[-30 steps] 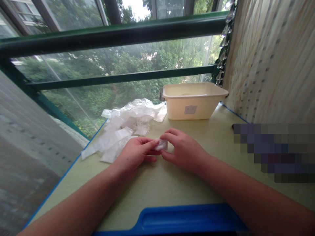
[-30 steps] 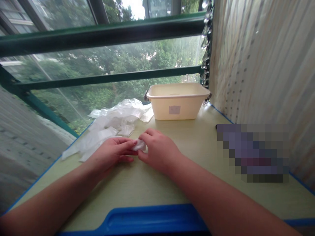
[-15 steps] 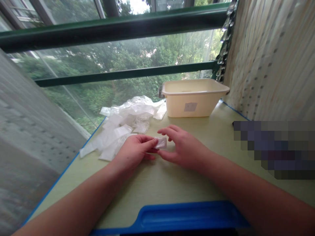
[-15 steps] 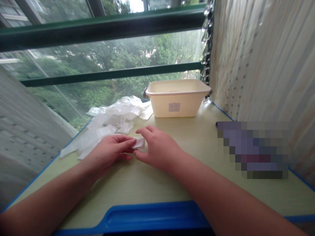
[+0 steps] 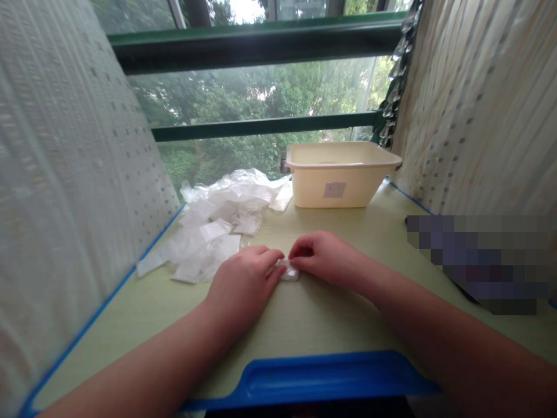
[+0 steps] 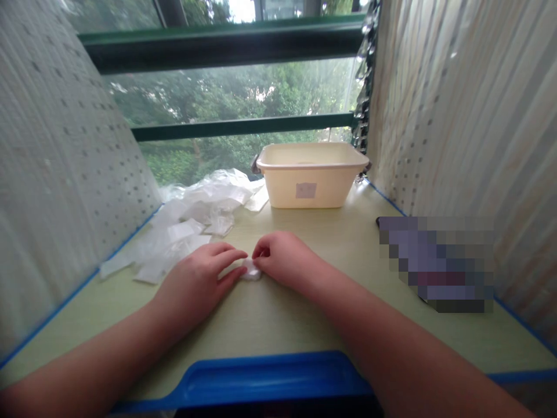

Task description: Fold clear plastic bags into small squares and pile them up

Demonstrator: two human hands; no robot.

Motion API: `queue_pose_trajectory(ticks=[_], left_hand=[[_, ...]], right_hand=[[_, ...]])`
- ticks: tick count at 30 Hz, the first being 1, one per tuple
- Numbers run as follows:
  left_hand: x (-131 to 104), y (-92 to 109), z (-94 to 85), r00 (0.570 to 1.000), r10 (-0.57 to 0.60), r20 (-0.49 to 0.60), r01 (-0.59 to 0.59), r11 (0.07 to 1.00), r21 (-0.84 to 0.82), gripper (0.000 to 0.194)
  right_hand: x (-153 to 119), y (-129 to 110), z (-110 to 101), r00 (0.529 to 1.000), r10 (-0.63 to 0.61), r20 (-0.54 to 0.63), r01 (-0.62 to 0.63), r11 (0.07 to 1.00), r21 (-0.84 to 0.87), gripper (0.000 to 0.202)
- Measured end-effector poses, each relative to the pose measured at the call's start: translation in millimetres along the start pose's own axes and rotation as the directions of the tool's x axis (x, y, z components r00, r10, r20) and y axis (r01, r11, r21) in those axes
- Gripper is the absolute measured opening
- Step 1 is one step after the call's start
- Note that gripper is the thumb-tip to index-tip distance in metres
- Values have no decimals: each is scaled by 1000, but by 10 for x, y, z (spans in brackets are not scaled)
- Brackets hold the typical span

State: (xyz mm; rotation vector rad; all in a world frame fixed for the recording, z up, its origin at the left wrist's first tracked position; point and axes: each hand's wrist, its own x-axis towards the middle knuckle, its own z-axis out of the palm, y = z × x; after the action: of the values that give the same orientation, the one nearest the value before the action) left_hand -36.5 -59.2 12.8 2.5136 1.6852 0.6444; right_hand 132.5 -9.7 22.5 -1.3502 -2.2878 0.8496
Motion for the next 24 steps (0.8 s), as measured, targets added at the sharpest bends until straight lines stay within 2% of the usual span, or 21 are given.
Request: queue_pose_trajectory(ticks=[3,6,9,12,17,22,24], left_hand=[[-15,-29,-8,984,174,34,-177,974,141,18],[-7,-78,-22,951,283,121,-299,944,139,20],[16,-125,-39,948,280,153,-294,953,75,22],[54,-168,-52,948,272,164,-275,961,-5,23],[135,-260,-64,936,300,183,-282,952,-121,20],[166,-326,-79,926,328,189,-286,933,-217,19],[166,-326,-86,925,332,185,-285,928,-241,19]], right_hand=[[6,16,33,1000,-27,-7,26,999,-45,14],[3,40,44,997,-74,-31,70,992,-108,13],[-36,34,14,979,-177,-104,158,973,-169,13],[-84,6,-19,964,-264,-43,254,953,-166,12],[-93,39,-27,974,-194,120,205,974,-91,15],[-110,125,-132,971,-132,201,150,986,-79,24],[-137,82,-176,975,-141,173,144,990,-4,24]])
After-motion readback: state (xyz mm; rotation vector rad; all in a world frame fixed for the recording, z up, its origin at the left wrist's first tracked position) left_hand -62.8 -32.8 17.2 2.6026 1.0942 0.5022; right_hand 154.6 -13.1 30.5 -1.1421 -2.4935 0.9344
